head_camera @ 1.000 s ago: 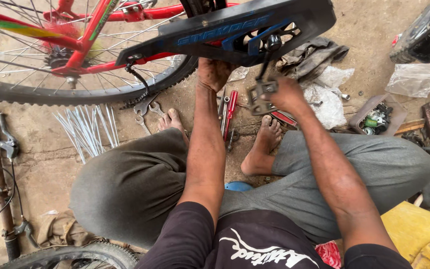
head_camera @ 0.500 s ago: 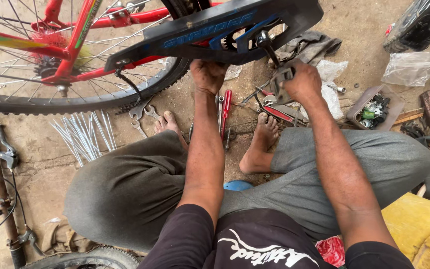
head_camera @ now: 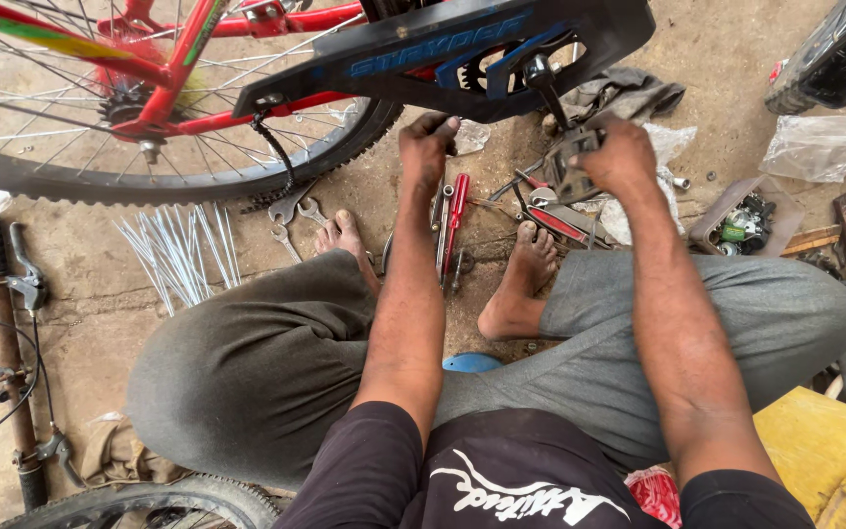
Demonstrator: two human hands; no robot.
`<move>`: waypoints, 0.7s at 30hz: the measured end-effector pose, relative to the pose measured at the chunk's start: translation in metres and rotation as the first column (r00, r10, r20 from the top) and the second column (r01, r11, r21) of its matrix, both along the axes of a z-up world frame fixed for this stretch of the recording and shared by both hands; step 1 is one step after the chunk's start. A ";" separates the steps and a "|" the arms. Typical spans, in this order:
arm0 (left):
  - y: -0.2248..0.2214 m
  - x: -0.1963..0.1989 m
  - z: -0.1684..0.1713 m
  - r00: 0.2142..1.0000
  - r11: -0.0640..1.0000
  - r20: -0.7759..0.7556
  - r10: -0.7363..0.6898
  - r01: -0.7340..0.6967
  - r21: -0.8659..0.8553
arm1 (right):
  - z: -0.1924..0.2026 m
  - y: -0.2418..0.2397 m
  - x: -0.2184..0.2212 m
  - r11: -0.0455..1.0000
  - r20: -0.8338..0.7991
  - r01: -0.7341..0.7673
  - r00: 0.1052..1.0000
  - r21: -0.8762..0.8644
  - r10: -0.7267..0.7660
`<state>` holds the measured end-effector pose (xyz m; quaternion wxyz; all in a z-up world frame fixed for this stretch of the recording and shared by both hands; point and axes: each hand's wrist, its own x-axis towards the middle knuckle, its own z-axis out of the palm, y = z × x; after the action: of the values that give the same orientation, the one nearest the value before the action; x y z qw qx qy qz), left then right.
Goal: The person repairs a bicycle chain by removing it from the gears, manipulating individual links and the master link with pliers and by hand, and then rethreading it through the derailleur and over the chainring.
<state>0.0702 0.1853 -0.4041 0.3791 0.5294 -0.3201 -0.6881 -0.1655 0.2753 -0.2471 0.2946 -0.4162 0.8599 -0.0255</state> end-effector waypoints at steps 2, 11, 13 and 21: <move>0.010 -0.008 -0.002 0.998 0.998 -0.040 0.049 -0.047 0.044 | 0.000 0.004 -0.004 0.998 0.063 0.056 0.996 -0.017 -0.055; 0.018 0.042 -0.056 0.960 0.943 0.009 0.279 -0.276 0.185 | -0.064 0.006 0.080 0.991 0.332 -0.134 0.934 -0.015 0.131; 0.027 0.046 -0.069 0.967 0.957 0.046 0.252 -0.256 0.138 | -0.071 0.007 0.097 0.969 0.362 -0.208 0.920 0.136 0.147; 0.021 0.049 -0.082 0.959 0.977 0.200 0.200 -0.210 0.031 | -0.064 -0.005 0.073 0.968 0.185 -0.211 0.954 -0.137 0.235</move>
<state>0.1193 0.2068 -0.4858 0.4012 0.6347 -0.2813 -0.5975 -0.0928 0.2701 -0.3107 0.3558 -0.5223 0.7705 -0.0832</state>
